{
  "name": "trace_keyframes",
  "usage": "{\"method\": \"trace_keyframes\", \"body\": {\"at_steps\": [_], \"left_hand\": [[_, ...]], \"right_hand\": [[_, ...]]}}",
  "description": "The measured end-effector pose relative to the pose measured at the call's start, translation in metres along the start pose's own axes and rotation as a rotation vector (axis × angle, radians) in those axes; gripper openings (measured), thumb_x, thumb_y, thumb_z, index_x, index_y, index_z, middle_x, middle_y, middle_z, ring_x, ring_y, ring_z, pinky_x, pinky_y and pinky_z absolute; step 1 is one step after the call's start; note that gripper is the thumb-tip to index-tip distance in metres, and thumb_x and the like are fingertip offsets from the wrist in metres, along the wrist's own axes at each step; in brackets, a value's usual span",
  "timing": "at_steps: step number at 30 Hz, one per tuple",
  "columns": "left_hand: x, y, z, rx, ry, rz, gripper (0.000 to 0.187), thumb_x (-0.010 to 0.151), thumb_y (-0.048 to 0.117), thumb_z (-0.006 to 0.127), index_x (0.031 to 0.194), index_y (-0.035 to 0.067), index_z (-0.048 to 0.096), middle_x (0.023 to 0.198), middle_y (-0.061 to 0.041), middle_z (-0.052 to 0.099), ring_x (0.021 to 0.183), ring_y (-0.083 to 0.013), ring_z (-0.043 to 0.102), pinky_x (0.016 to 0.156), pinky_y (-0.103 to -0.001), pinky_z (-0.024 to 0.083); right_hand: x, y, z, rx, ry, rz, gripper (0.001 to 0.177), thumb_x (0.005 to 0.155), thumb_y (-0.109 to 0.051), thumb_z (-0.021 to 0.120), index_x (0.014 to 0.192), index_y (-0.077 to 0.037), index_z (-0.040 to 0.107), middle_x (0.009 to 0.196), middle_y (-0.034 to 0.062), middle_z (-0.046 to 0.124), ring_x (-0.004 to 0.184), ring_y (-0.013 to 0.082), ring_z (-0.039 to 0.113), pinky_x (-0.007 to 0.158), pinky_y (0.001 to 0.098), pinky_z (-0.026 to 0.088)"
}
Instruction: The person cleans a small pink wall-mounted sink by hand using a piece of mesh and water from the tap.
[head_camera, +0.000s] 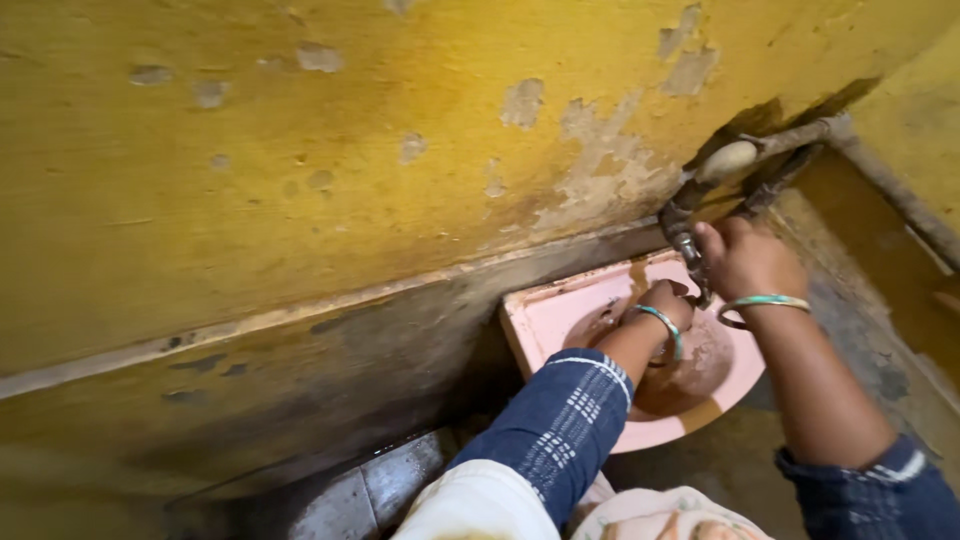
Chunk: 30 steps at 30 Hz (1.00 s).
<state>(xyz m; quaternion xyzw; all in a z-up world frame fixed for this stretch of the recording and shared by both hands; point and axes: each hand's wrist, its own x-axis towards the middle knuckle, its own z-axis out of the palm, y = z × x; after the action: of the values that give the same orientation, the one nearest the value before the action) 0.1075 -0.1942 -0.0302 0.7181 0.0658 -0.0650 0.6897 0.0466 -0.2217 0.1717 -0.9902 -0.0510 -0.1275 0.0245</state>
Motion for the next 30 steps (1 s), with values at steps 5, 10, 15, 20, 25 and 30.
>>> {"method": "trace_keyframes", "body": {"at_steps": [5,10,15,20,25,30], "left_hand": [[0.023,-0.02,0.013,-0.212,-0.076,-0.001,0.031,0.096,0.018,0.06,0.119,0.0,0.07,0.099,-0.017,0.076,0.083,-0.0262,0.073,0.074,-0.039,0.058],[0.008,-0.009,0.003,-0.381,-0.18,-0.077,0.024,0.098,0.016,0.06,0.115,0.001,0.069,0.096,-0.01,0.073,0.079,-0.0193,0.07,0.066,-0.038,0.057],[-0.019,0.014,-0.01,-0.452,-0.349,-0.384,0.021,0.102,0.022,0.048,0.108,0.01,0.064,0.089,-0.006,0.067,0.071,-0.0196,0.064,0.063,-0.041,0.055],[-0.007,-0.004,0.001,-0.499,-0.371,-0.372,0.024,0.105,0.027,0.045,0.106,0.012,0.064,0.089,-0.004,0.068,0.071,-0.0199,0.065,0.062,-0.04,0.056],[0.0,-0.016,0.004,-0.549,-0.364,-0.384,0.022,0.105,0.033,0.047,0.101,0.017,0.062,0.085,0.0,0.065,0.069,-0.0183,0.062,0.059,-0.04,0.054],[-0.004,-0.017,0.003,-0.519,-0.374,-0.406,0.028,0.107,0.036,0.046,0.099,0.014,0.063,0.084,-0.003,0.065,0.069,-0.0192,0.065,0.058,-0.037,0.053]], "right_hand": [[0.01,0.019,0.026,-0.142,0.087,-0.127,0.039,0.107,-0.044,0.054,0.114,-0.007,0.066,0.114,0.0254,0.069,0.097,0.045,0.068,0.083,0.0546,0.054],[0.015,0.036,0.028,-0.031,0.107,-0.319,0.035,0.103,-0.04,0.055,0.112,-0.006,0.062,0.115,0.0216,0.067,0.095,0.0449,0.066,0.082,0.0544,0.053],[0.019,0.045,0.023,0.034,0.005,-0.427,0.032,0.101,-0.038,0.054,0.112,-0.009,0.062,0.116,0.0166,0.063,0.096,0.0424,0.065,0.084,0.052,0.053],[0.025,0.052,0.02,0.049,-0.073,-0.477,0.031,0.1,-0.038,0.053,0.113,-0.011,0.059,0.121,0.0146,0.06,0.099,0.0404,0.064,0.085,0.0507,0.052],[0.026,0.053,0.018,0.041,-0.079,-0.518,0.031,0.097,-0.037,0.054,0.115,-0.011,0.057,0.122,0.0146,0.059,0.101,0.0407,0.064,0.084,0.0505,0.052],[0.028,0.052,0.014,0.057,-0.115,-0.502,0.03,0.094,-0.033,0.057,0.115,-0.012,0.058,0.12,0.0135,0.06,0.102,0.0395,0.064,0.086,0.0498,0.052]]}}
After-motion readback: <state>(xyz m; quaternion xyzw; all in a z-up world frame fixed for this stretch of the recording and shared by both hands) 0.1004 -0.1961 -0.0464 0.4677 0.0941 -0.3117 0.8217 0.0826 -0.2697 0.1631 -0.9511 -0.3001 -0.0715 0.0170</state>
